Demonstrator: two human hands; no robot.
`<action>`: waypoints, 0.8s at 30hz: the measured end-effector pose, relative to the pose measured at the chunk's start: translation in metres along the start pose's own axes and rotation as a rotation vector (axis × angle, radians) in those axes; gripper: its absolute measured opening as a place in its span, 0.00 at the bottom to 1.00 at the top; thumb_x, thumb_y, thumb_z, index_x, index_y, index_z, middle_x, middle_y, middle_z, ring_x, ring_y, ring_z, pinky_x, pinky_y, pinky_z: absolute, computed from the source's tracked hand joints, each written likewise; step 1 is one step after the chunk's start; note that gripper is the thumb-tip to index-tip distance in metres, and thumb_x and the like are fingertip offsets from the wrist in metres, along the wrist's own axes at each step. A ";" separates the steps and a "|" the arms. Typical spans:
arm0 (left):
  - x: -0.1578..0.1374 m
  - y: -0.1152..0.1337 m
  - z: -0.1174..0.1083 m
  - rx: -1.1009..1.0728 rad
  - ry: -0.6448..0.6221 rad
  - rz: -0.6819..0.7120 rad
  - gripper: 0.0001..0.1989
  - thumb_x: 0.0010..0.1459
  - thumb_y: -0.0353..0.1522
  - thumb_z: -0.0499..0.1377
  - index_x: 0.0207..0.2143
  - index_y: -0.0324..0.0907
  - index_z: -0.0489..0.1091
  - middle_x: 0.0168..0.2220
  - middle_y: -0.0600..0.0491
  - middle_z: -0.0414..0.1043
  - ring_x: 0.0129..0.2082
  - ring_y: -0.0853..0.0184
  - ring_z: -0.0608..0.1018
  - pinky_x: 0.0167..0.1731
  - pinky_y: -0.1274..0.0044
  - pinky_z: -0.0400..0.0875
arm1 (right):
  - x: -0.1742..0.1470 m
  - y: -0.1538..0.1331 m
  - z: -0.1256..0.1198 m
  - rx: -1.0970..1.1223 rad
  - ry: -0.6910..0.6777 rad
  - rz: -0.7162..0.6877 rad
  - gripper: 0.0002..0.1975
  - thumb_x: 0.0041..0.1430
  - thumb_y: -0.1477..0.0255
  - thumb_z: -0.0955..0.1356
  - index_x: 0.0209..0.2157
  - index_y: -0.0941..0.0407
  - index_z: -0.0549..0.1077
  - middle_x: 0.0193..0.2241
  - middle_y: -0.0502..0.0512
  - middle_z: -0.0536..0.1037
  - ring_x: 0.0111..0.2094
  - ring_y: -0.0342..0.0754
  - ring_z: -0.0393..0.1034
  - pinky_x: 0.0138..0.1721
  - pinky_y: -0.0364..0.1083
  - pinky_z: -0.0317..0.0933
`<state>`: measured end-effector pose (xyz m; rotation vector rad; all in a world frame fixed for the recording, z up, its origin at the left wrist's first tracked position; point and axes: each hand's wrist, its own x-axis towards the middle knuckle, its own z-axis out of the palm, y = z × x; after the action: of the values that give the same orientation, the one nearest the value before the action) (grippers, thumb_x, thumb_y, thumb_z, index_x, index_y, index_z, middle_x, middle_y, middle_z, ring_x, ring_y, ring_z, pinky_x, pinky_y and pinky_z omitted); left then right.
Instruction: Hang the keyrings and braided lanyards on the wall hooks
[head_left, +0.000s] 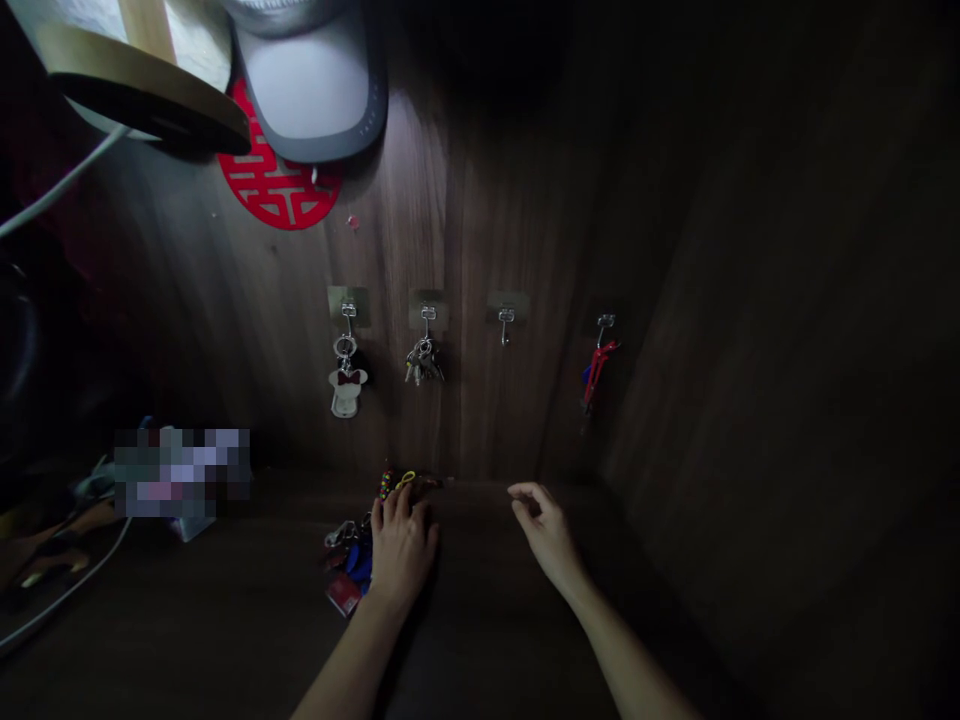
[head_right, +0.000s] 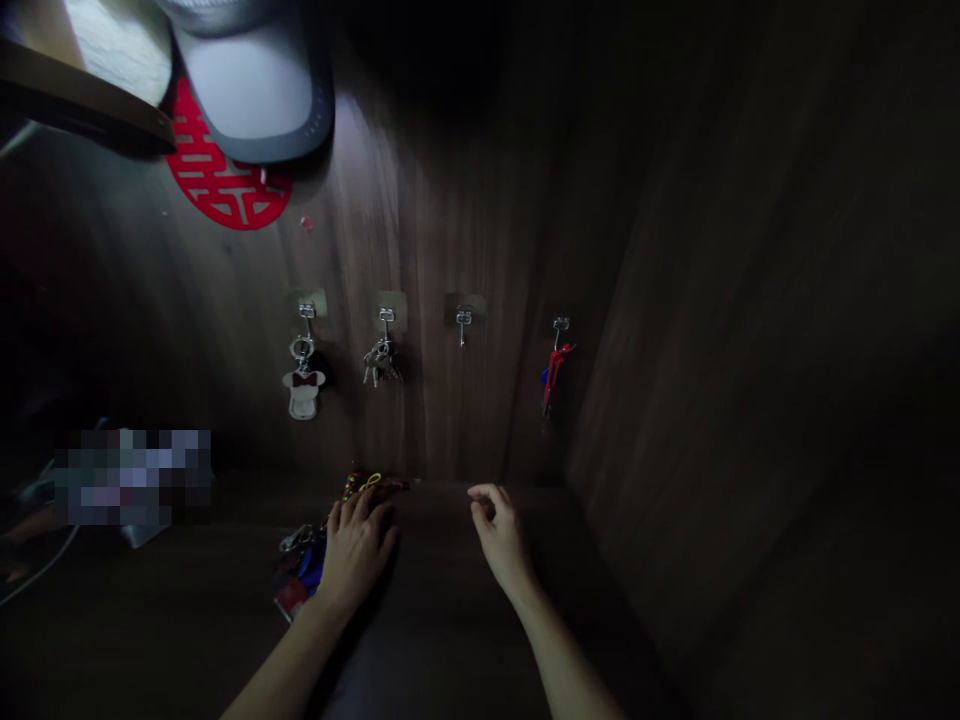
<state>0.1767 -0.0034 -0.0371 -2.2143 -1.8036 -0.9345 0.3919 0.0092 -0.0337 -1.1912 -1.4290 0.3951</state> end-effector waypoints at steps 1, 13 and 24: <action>-0.001 0.000 0.002 0.006 -0.012 0.004 0.13 0.53 0.31 0.56 0.42 0.44 0.72 0.51 0.45 0.68 0.54 0.52 0.64 0.55 0.57 0.49 | 0.000 -0.001 0.000 -0.005 -0.013 -0.001 0.06 0.49 0.71 0.64 0.29 0.52 0.73 0.31 0.53 0.75 0.35 0.52 0.70 0.36 0.48 0.63; 0.000 0.023 -0.008 -0.238 -0.203 0.139 0.16 0.56 0.30 0.53 0.47 0.46 0.69 0.47 0.49 0.71 0.47 0.59 0.71 0.50 0.66 0.61 | -0.005 0.002 0.004 -0.036 -0.087 -0.010 0.07 0.51 0.73 0.63 0.31 0.52 0.72 0.31 0.52 0.73 0.32 0.50 0.69 0.32 0.46 0.62; 0.005 -0.005 -0.003 0.148 -0.051 -0.073 0.17 0.56 0.36 0.55 0.46 0.40 0.71 0.51 0.42 0.69 0.56 0.51 0.63 0.54 0.55 0.53 | -0.006 0.006 0.009 -0.100 -0.140 -0.030 0.08 0.53 0.72 0.62 0.33 0.54 0.71 0.32 0.54 0.73 0.33 0.49 0.69 0.28 0.44 0.62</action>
<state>0.1713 0.0011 -0.0335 -2.1145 -1.9201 -0.7361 0.3853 0.0108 -0.0442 -1.2407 -1.6018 0.3960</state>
